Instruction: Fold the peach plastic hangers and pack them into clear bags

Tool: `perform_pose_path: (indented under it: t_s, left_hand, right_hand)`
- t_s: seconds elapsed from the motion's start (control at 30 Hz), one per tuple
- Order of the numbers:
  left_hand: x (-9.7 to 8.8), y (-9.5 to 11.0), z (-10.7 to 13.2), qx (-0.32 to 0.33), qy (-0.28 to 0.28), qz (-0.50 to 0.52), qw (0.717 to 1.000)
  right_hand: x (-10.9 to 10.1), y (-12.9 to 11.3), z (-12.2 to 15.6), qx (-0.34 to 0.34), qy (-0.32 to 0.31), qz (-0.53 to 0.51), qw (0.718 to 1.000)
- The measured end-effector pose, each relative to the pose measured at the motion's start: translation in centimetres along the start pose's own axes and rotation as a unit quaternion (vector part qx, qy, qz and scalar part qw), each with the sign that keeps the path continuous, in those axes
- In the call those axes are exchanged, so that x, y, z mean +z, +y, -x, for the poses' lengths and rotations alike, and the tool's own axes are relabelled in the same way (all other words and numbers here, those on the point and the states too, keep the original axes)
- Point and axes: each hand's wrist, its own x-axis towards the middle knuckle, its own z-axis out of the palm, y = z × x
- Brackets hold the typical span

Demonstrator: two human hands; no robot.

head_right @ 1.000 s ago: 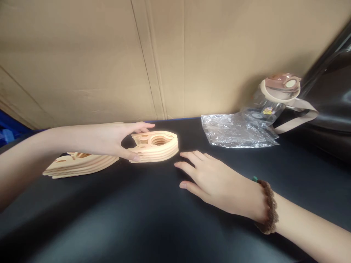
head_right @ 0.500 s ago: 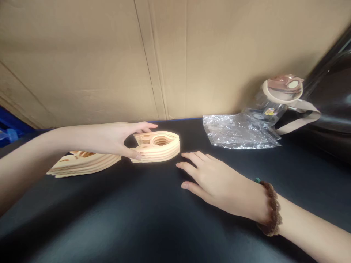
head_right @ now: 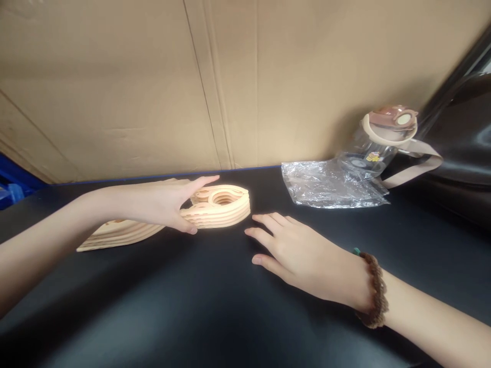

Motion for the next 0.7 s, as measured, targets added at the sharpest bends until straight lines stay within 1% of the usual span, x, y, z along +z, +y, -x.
perform_pose_path:
  t_s: [0.27,0.43,0.7]
  left_hand:
    - [0.2,0.0,0.0,0.013,0.013,-0.02,1.0]
    - [0.1,-0.3,-0.7,0.006,0.012,-0.008,1.0]
    - [-1.0,-0.7,-2.1,-0.013,-0.008,-0.006,1.0]
  right_hand:
    - [0.0,0.0,0.0,-0.001,-0.001,0.001,1.0]
    - [0.0,0.0,0.0,0.002,-0.006,0.003,1.0]
    - [0.0,-0.1,-0.1,0.004,-0.01,0.0,1.0]
